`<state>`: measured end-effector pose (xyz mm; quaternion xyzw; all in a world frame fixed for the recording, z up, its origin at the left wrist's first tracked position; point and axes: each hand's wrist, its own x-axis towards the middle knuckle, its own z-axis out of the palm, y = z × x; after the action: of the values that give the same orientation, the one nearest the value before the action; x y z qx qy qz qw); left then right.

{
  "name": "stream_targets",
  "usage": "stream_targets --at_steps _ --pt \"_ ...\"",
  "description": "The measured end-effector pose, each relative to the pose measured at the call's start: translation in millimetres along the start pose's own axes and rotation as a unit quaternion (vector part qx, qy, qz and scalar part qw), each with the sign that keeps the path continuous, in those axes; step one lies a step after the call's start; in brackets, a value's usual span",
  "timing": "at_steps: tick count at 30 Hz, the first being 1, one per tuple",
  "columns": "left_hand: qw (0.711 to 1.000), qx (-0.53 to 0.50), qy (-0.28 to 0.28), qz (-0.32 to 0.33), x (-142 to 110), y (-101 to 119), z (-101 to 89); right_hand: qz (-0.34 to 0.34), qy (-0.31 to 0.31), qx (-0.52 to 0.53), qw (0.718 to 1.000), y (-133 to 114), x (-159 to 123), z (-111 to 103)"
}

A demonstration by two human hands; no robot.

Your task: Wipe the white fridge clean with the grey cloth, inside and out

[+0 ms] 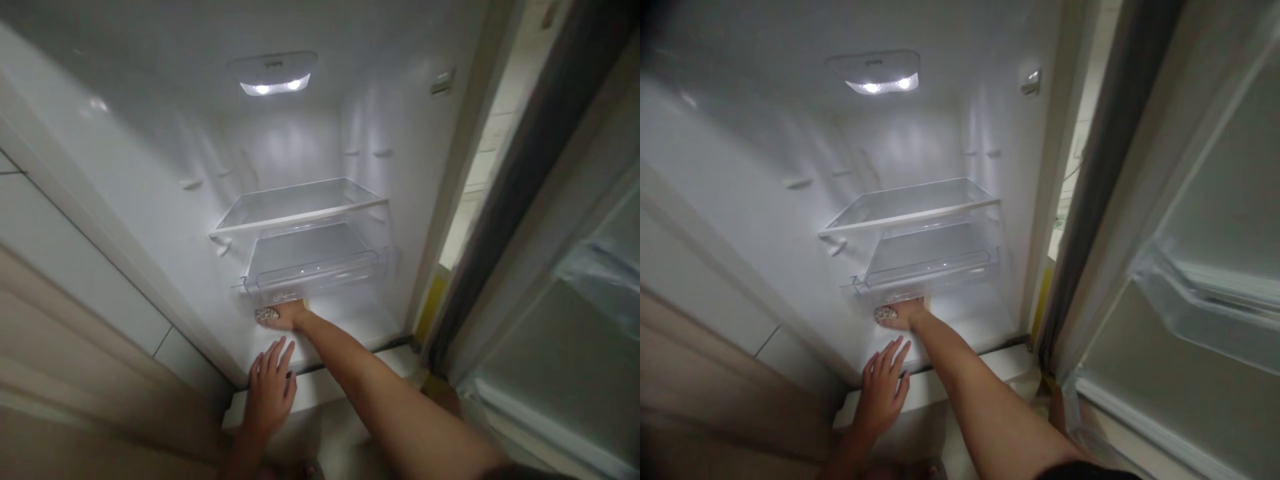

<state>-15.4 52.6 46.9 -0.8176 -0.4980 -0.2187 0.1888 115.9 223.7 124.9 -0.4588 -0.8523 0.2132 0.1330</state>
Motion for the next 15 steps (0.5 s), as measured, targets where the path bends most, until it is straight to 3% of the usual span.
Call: stream_targets --at_steps 9,15 --pt "0.995 0.072 0.015 0.061 2.6 -17.6 11.8 0.046 0.045 -0.1 0.993 -17.7 -88.0 -7.2" --pt "0.993 0.042 -0.05 0.097 31.4 -33.8 -1.1 0.128 0.092 -0.129 0.979 26.2 -125.8 -39.9"
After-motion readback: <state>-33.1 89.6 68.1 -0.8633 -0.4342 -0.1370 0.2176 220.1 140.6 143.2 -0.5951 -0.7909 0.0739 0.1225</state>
